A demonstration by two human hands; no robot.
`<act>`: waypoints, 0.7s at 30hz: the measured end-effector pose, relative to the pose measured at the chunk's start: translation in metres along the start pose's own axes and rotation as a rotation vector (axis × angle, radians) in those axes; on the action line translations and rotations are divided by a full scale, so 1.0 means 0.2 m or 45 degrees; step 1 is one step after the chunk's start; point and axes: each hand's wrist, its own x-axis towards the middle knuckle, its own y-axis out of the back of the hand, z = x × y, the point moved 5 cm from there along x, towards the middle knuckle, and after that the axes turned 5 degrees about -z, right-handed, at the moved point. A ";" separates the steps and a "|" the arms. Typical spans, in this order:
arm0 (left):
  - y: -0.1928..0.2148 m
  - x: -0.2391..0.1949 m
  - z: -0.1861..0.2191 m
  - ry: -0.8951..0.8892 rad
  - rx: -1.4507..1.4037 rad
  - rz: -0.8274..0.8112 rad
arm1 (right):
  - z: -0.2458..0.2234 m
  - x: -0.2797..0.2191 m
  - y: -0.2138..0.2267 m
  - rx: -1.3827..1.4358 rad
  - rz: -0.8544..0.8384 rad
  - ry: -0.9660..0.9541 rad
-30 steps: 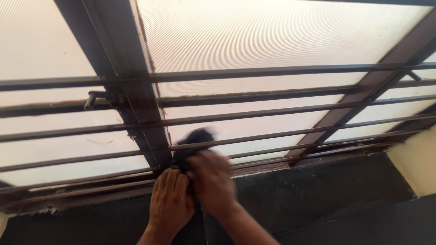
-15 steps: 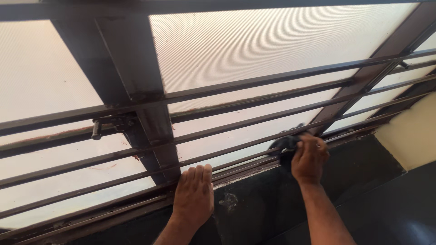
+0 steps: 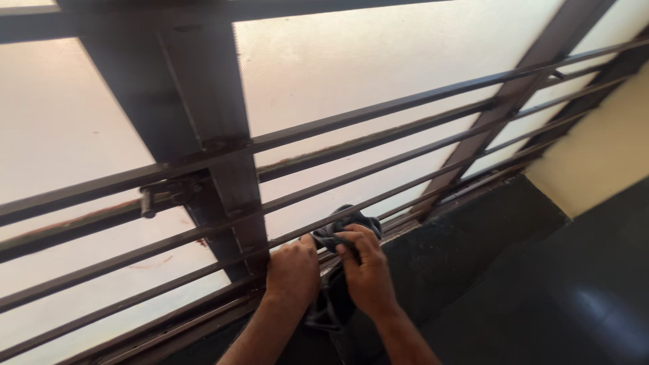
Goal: The person wipes the metal window frame and sill with a dark cloth. They clean the horizontal bars, vertical supports, and the bottom ledge of the window frame.
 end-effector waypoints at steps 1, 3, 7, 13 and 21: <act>0.01 0.00 0.00 0.006 -0.027 -0.015 | 0.03 0.02 0.08 0.058 0.039 -0.100; 0.04 0.02 0.00 0.024 -0.096 -0.086 | 0.08 0.06 0.28 0.283 0.174 -0.272; 0.07 0.04 0.00 0.099 -0.270 -0.304 | 0.19 0.19 0.80 0.755 0.623 -0.288; 0.12 0.09 0.02 0.106 -0.319 -0.507 | 0.26 0.67 0.99 0.044 0.441 0.198; 0.04 0.17 0.03 0.304 -0.256 -0.649 | -0.02 0.53 0.53 -0.489 0.457 0.619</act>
